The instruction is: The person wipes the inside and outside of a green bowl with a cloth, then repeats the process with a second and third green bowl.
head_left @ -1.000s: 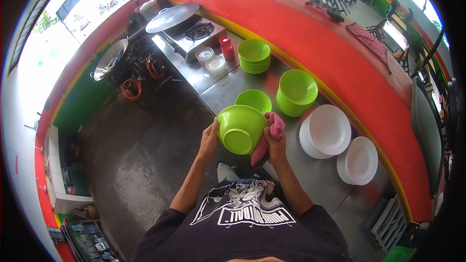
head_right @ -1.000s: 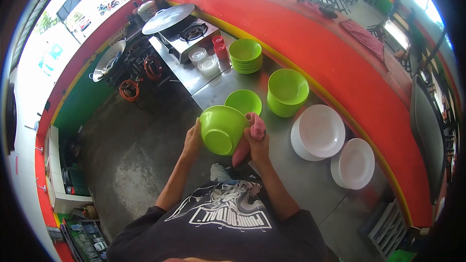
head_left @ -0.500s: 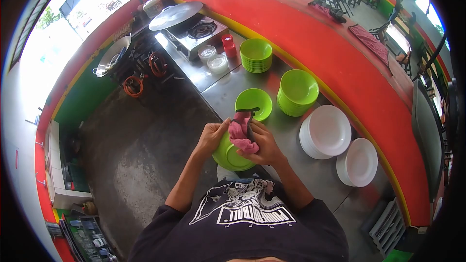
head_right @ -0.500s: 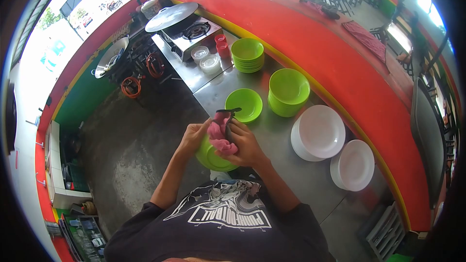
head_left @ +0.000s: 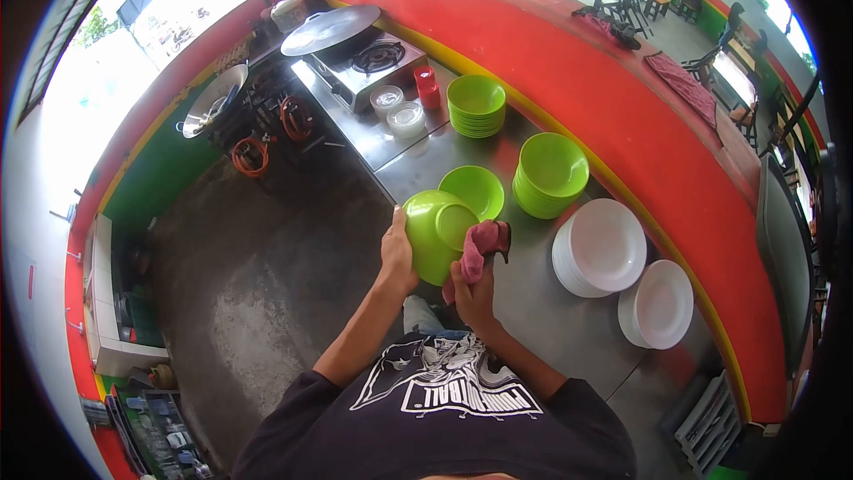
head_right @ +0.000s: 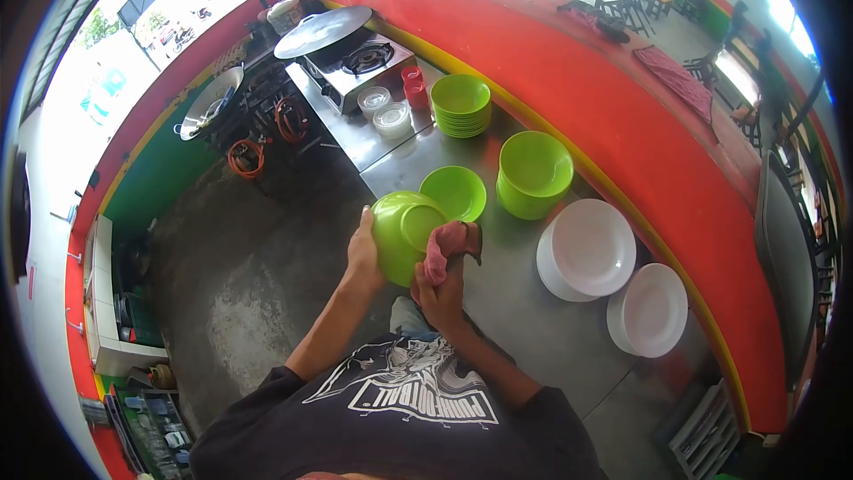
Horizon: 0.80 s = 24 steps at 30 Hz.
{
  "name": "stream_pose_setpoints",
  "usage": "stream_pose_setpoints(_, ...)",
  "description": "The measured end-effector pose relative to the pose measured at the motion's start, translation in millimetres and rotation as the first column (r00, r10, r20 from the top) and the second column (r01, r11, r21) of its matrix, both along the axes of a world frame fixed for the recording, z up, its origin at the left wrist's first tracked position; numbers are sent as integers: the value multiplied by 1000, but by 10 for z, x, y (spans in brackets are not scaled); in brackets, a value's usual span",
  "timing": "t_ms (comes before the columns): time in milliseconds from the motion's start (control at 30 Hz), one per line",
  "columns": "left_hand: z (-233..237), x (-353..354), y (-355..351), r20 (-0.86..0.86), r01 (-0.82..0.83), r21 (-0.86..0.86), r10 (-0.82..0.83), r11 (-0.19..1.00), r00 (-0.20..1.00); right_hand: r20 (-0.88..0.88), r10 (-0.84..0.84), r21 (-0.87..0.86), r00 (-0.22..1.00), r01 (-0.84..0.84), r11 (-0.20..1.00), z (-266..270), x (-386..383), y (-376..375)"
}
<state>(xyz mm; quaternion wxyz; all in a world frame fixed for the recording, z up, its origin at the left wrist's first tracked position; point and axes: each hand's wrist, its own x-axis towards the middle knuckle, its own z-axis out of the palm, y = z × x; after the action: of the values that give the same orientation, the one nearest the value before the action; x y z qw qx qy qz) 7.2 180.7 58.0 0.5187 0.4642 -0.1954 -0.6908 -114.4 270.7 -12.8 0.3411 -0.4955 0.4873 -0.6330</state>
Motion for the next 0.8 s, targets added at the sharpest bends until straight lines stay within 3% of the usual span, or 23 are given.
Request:
stream_pose_setpoints(67,-71,-84,-16,-14,-39,18,39,999,999,36,-9,27,999,8,1000,-46,25,7)
stream_pose_setpoints(167,-128,-179,-25,-12,-40,3,40,999,999,-58,-111,-235,992,94,967,214,106,5)
stream_pose_setpoints(200,-90,-202,-6,9,-28,-6,28,1000,1000,-270,-154,-292,951,72,954,285,66,-3)
stream_pose_setpoints(267,-125,-211,-1,-7,44,-67,-44,997,999,-633,-257,-385,730,-8,923,387,-71,-49)
stream_pose_setpoints(333,-248,-216,-16,-73,155,-177,-170,972,983,-594,-166,-337,787,-57,940,401,-111,-106)
stream_pose_setpoints(467,-484,-136,-30,252,324,-170,-276,931,927,-592,-155,-341,791,-71,937,497,-208,-265)
stream_pose_setpoints(567,-254,-198,85,347,316,-211,-231,925,909,-521,-41,-237,853,-98,967,539,-324,-464)
stream_pose_setpoints(667,-366,-151,61,452,394,-246,-255,885,855,-269,218,149,938,-183,972,704,-424,-587)
stream_pose_setpoints(733,-364,-176,37,387,314,-303,-185,900,904,-445,119,17,887,-124,992,701,-346,-567)
stream_pose_setpoints(800,-317,-202,-14,300,218,-309,-122,926,946,-665,-41,-171,746,-99,980,726,-259,-473)
